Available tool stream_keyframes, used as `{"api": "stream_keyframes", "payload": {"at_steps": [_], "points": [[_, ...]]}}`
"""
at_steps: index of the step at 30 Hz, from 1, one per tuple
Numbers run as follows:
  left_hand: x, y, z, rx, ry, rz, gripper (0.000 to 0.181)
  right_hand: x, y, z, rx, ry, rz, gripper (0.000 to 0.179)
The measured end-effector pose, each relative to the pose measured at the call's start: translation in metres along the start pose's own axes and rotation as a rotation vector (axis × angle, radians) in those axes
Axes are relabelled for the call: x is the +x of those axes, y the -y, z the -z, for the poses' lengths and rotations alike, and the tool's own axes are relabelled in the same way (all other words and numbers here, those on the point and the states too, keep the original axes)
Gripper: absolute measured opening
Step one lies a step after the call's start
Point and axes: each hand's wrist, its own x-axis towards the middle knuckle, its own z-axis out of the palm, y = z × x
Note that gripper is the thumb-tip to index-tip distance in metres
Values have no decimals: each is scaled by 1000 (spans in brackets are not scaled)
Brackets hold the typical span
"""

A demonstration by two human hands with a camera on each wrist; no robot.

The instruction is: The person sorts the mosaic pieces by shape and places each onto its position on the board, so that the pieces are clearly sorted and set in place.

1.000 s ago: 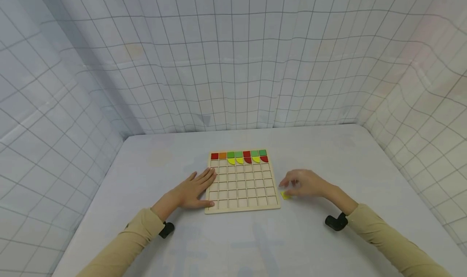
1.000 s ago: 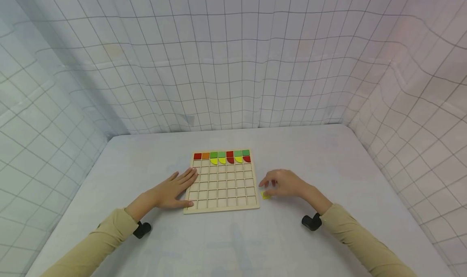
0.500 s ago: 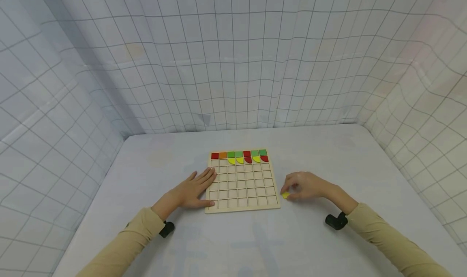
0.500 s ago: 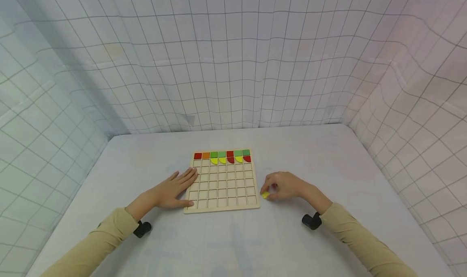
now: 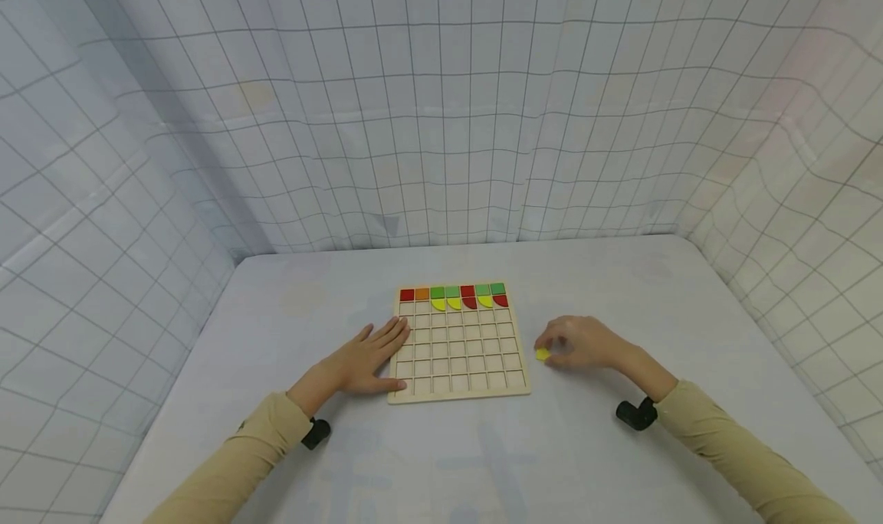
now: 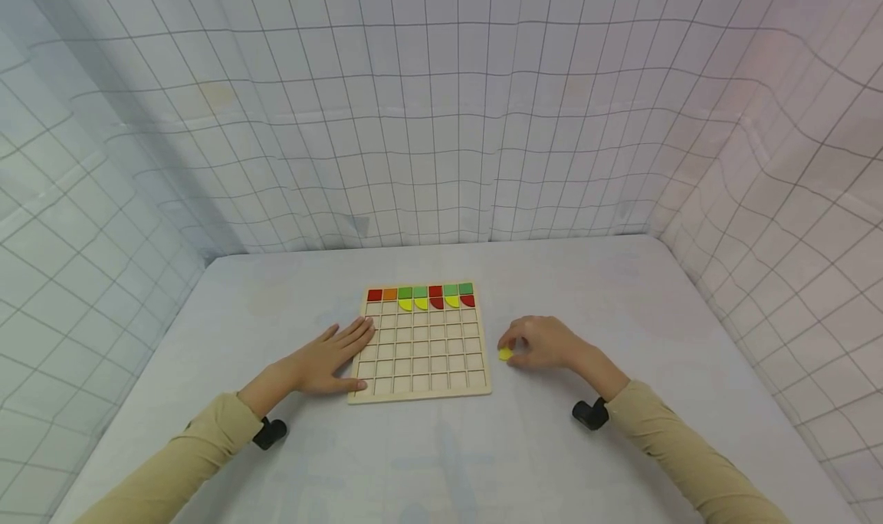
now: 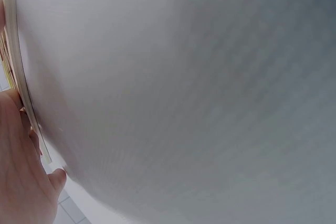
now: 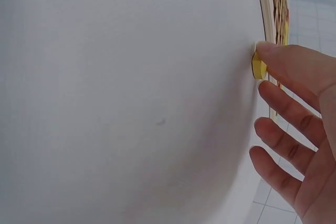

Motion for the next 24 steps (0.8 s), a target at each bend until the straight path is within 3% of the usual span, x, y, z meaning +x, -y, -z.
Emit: {"api": "stream_keyframes", "payload": {"at_steps": [7,17,24], "points": [[0,0,0,3,8,3,95,-4,-3,5,-8,6,-4,25],[0,-1,1,-1,5,8,95,-9,-7,10,-43,-12,-39,15],[0,0,1,-2,7,6,96,-9,-9,8,-12,8,-34,15]]}}
